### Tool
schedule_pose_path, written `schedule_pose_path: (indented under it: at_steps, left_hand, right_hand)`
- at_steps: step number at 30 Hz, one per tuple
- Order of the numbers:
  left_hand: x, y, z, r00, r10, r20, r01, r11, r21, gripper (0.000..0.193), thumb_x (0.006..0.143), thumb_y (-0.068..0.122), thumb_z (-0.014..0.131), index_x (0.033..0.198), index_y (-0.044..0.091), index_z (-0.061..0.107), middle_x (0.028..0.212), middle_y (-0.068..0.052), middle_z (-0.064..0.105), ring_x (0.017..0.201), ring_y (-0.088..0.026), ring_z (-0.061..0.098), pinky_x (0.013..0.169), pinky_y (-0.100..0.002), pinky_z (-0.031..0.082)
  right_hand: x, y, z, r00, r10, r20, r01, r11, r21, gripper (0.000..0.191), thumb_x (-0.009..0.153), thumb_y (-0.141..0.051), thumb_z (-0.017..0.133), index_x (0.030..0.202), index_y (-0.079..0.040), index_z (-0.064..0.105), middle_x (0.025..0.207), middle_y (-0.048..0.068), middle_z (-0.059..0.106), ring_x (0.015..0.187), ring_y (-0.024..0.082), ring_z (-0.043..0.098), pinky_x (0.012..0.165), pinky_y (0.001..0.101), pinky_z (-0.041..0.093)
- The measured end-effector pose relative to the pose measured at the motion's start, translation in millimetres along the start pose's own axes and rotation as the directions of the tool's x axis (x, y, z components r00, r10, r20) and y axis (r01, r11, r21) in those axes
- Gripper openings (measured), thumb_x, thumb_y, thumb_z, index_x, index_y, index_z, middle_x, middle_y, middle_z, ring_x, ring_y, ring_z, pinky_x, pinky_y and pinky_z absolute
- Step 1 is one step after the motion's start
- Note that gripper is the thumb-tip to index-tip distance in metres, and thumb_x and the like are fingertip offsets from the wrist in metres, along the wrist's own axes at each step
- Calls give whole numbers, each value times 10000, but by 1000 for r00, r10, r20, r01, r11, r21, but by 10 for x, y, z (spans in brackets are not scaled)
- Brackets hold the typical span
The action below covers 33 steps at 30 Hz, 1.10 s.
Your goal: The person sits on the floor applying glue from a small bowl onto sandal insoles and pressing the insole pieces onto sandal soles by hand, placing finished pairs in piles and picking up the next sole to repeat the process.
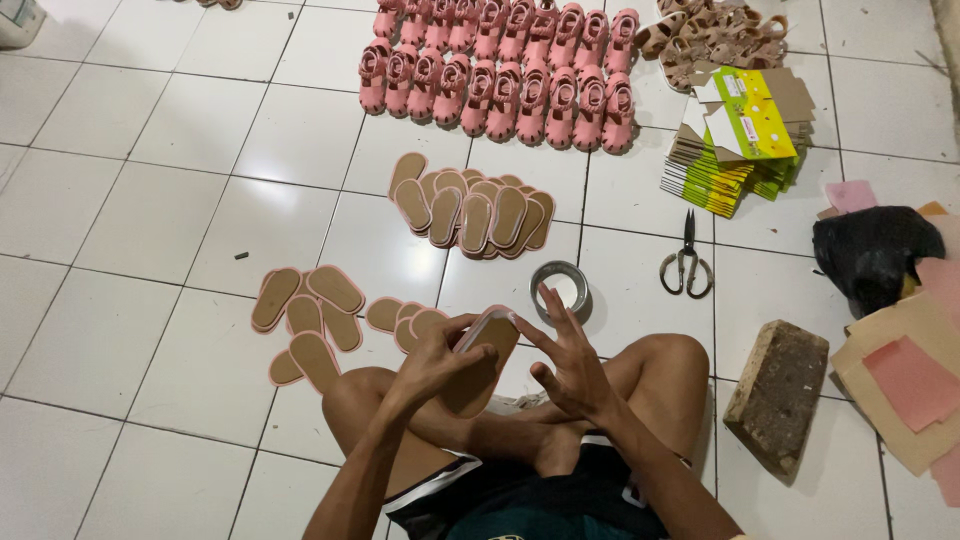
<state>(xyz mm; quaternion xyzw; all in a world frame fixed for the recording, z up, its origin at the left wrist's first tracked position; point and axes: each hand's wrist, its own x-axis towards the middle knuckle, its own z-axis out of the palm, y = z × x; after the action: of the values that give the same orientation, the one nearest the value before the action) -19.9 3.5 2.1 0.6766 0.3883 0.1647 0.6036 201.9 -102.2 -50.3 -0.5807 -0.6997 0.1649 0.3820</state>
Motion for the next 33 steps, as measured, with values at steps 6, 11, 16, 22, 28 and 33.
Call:
schedule_pose_path:
  at_steps: [6, 11, 16, 22, 28, 33]
  left_hand:
    - [39, -69, 93, 984, -140, -112, 132, 988, -75, 621, 824, 351, 765, 1365, 78, 625, 1060, -142, 772, 927, -193, 744, 775, -307, 600]
    - [24, -38, 117, 990, -64, -123, 40, 982, -184, 575, 846, 354, 769, 1310, 27, 677, 994, -127, 771, 873, -165, 722, 741, -303, 592]
    - [-5, 0, 160, 983, -139, -120, 119, 980, -162, 538, 851, 296, 757, 1328, 73, 644, 952, -72, 754, 806, -118, 725, 695, -266, 600]
    - [63, -103, 197, 987, -50, -152, -13, 924, -383, 456, 932, 241, 730, 1308, -9, 664, 886, -71, 703, 737, -91, 620, 617, -245, 511]
    - [121, -124, 210, 984, -63, -164, -6, 921, -390, 483, 915, 242, 731, 1318, -10, 644, 906, -60, 725, 753, -90, 647, 631, -245, 540]
    - [82, -48, 238, 984, -32, -173, -39, 920, -390, 485, 915, 227, 717, 1330, -5, 623, 962, -61, 744, 797, -79, 674, 664, -235, 567]
  right_hand:
    - [-161, -82, 132, 999, 32, -30, -32, 999, -12, 849, 980, -787, 197, 1503, -221, 554, 1703, 244, 225, 1565, 486, 243, 1214, 627, 283]
    - [-210, -103, 149, 999, 25, -46, -16, 984, 176, 822, 1009, -791, 230, 1509, -209, 527, 1706, 245, 211, 1575, 465, 260, 1222, 613, 336]
    - [-24, 31, 119, 998, 0, -64, -2, 999, -36, 824, 992, -762, 239, 1527, -214, 541, 1711, 240, 211, 1578, 460, 235, 1225, 685, 239]
    - [-252, -91, 245, 994, -78, -76, 73, 995, -63, 723, 1015, -718, 333, 1496, -227, 561, 1691, 253, 251, 1577, 480, 225, 1212, 668, 274]
    - [-220, -43, 213, 978, -109, -180, 106, 994, -26, 704, 1040, -729, 350, 1491, -224, 546, 1683, 221, 275, 1583, 466, 260, 1233, 680, 320]
    - [-37, 69, 124, 987, -125, -96, 98, 963, -251, 727, 995, -708, 353, 1487, -222, 575, 1681, 255, 234, 1566, 496, 173, 1201, 728, 211]
